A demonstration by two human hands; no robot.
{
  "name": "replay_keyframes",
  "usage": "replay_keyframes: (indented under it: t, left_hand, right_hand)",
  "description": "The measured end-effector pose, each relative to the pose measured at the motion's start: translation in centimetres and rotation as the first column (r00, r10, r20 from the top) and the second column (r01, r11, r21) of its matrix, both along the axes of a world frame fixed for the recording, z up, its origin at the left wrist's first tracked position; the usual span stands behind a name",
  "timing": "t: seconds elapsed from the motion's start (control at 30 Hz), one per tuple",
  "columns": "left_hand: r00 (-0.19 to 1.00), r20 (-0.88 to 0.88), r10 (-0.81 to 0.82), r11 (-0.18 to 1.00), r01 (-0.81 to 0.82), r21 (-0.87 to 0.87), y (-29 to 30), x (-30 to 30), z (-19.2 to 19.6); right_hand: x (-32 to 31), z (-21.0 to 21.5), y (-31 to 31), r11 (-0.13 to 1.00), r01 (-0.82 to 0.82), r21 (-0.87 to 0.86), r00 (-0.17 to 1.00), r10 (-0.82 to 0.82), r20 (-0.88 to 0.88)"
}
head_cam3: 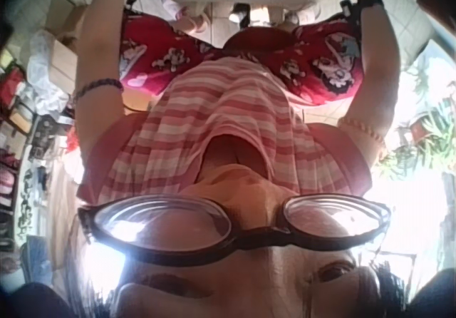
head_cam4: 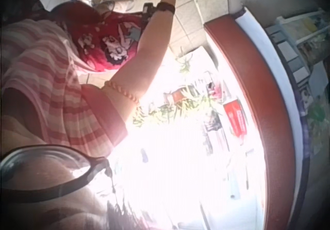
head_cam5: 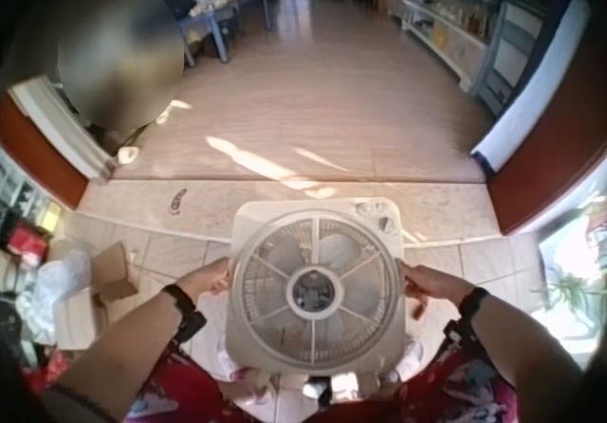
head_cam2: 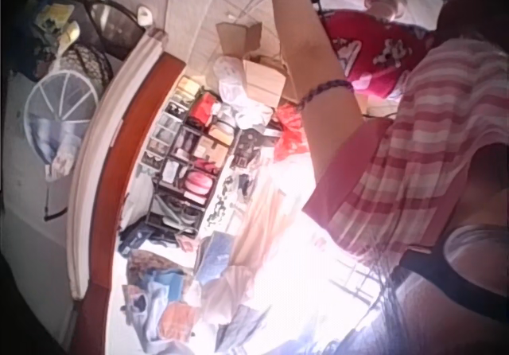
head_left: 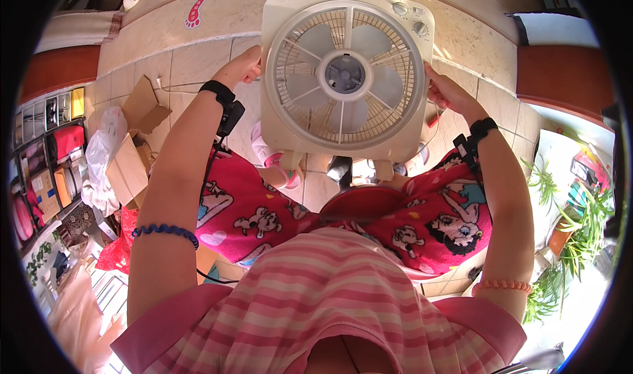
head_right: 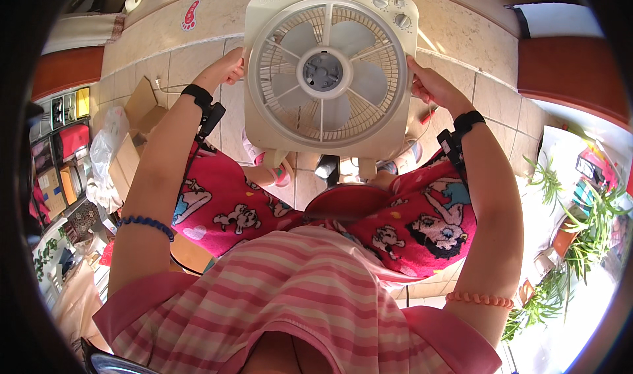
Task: The person assembles a small white table fan by hand. They attach the front grille, insert the central hub cap, and secure the rear grille, completing the fan assembly.
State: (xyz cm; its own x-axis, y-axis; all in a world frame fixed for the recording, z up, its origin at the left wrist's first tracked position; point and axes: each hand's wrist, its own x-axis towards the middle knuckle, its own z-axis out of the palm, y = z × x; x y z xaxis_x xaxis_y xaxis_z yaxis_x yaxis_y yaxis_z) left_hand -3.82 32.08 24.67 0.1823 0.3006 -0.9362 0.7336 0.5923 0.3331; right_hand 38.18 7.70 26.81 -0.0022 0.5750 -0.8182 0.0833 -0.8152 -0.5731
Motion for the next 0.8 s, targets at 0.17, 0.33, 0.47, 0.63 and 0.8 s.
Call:
replay_keyframes:
  t: [0.17,0.33,0.47,0.63,0.8]
  left_hand:
    - [0.997,0.009,0.072,0.99,-0.073,0.118,-1.6,1.7,0.1]
    - [0.992,0.127,-0.02,0.992,0.004,0.126,-1.3,4.8,-1.2]
    - [0.98,0.191,0.054,0.989,-0.078,0.123,-0.9,8.8,-5.3]
    - [0.96,0.279,0.001,0.995,-0.03,0.098,-1.2,11.7,-9.3]
    - [0.966,0.224,-0.129,0.964,0.069,0.256,-2.1,12.6,-10.2]
  right_hand:
    - [0.8,-1.1,-0.1,0.997,0.053,-0.06,0.998,-0.056,-0.04]
    - [3.9,-2.9,-1.3,0.991,0.103,-0.08,0.994,-0.098,0.057]
    - [7.1,-5.0,-2.4,0.984,0.149,-0.096,0.98,-0.134,0.149]
    - [9.7,-5.9,-4.0,0.959,0.252,-0.127,0.954,-0.224,0.2]
    - [10.4,-6.9,-3.7,0.931,0.309,-0.196,0.93,-0.253,0.267]
